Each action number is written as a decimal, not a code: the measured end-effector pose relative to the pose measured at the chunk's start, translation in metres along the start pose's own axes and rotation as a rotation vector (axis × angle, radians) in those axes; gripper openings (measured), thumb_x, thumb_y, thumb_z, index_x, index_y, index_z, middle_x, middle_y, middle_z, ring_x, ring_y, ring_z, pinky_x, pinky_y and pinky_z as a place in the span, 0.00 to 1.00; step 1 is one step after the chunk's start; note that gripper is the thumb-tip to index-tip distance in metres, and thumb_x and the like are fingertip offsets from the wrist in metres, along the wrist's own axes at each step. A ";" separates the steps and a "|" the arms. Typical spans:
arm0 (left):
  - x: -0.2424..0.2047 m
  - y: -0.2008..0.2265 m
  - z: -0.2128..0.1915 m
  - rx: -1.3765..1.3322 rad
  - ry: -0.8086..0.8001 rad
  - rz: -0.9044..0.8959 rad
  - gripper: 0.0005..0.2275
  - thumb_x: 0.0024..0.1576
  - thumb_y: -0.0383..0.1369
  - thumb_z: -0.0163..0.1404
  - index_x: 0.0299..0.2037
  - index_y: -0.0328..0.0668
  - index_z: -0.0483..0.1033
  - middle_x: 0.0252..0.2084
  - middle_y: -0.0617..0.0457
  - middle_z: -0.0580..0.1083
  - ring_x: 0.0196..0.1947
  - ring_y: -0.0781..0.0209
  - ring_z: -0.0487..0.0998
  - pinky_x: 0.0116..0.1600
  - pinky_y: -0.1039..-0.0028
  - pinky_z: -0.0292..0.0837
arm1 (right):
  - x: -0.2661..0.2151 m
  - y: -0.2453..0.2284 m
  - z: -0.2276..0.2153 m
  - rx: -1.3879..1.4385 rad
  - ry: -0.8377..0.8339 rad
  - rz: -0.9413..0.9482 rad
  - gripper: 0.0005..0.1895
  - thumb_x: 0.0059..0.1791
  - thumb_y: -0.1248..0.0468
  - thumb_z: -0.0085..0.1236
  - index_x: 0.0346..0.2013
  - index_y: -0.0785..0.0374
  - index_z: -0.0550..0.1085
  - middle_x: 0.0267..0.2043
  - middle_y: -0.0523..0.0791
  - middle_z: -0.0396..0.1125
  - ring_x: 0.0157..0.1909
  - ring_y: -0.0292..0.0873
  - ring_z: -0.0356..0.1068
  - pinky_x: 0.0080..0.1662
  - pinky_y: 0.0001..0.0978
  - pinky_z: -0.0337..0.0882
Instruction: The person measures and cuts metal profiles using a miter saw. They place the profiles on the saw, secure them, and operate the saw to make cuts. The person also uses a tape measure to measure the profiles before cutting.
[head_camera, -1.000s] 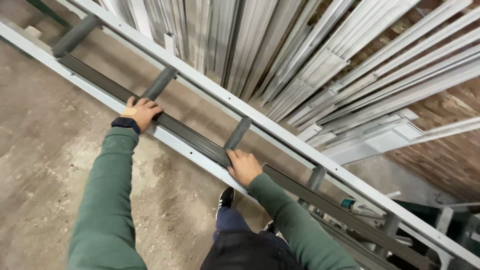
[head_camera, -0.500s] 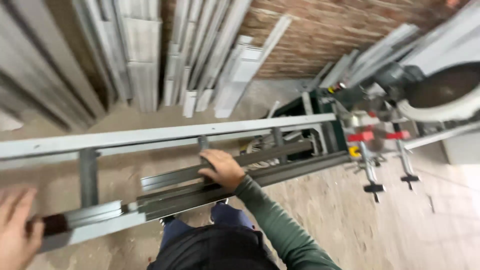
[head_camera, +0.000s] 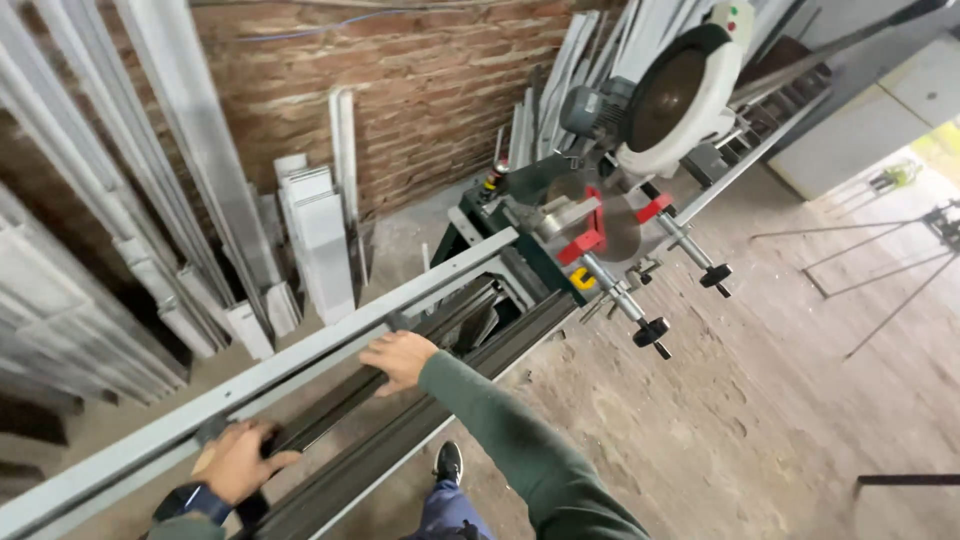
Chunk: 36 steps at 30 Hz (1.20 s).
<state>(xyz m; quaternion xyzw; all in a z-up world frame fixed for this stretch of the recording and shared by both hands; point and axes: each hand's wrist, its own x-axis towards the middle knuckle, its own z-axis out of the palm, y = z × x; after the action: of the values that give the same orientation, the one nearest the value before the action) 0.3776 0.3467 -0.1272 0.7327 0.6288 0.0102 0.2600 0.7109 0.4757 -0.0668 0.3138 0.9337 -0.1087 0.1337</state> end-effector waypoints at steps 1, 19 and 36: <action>0.017 0.010 -0.006 -0.018 0.067 0.044 0.30 0.45 0.61 0.56 0.51 0.51 0.77 0.50 0.47 0.77 0.54 0.46 0.77 0.57 0.59 0.74 | -0.013 0.009 -0.014 -0.045 0.143 -0.017 0.40 0.40 0.40 0.69 0.59 0.55 0.70 0.52 0.46 0.69 0.55 0.53 0.69 0.55 0.48 0.68; 0.297 0.364 0.013 -0.141 0.154 0.267 0.33 0.49 0.56 0.58 0.57 0.43 0.67 0.51 0.32 0.76 0.51 0.28 0.75 0.53 0.46 0.71 | -0.189 0.311 -0.014 -0.006 0.589 0.484 0.36 0.36 0.67 0.67 0.58 0.52 0.70 0.63 0.45 0.60 0.73 0.50 0.54 0.71 0.67 0.47; 0.331 0.409 0.016 0.144 -0.013 0.092 0.39 0.50 0.65 0.54 0.65 0.50 0.61 0.63 0.38 0.66 0.61 0.38 0.69 0.60 0.49 0.65 | -0.443 0.204 0.049 0.523 0.948 1.108 0.22 0.45 0.62 0.67 0.53 0.59 0.75 0.60 0.47 0.69 0.58 0.50 0.72 0.54 0.41 0.74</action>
<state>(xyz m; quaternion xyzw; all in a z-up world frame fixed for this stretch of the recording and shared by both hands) 0.8265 0.6170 -0.0832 0.7778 0.5917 -0.0280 0.2100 1.1855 0.3742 0.0033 0.7694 0.5419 -0.0971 -0.3240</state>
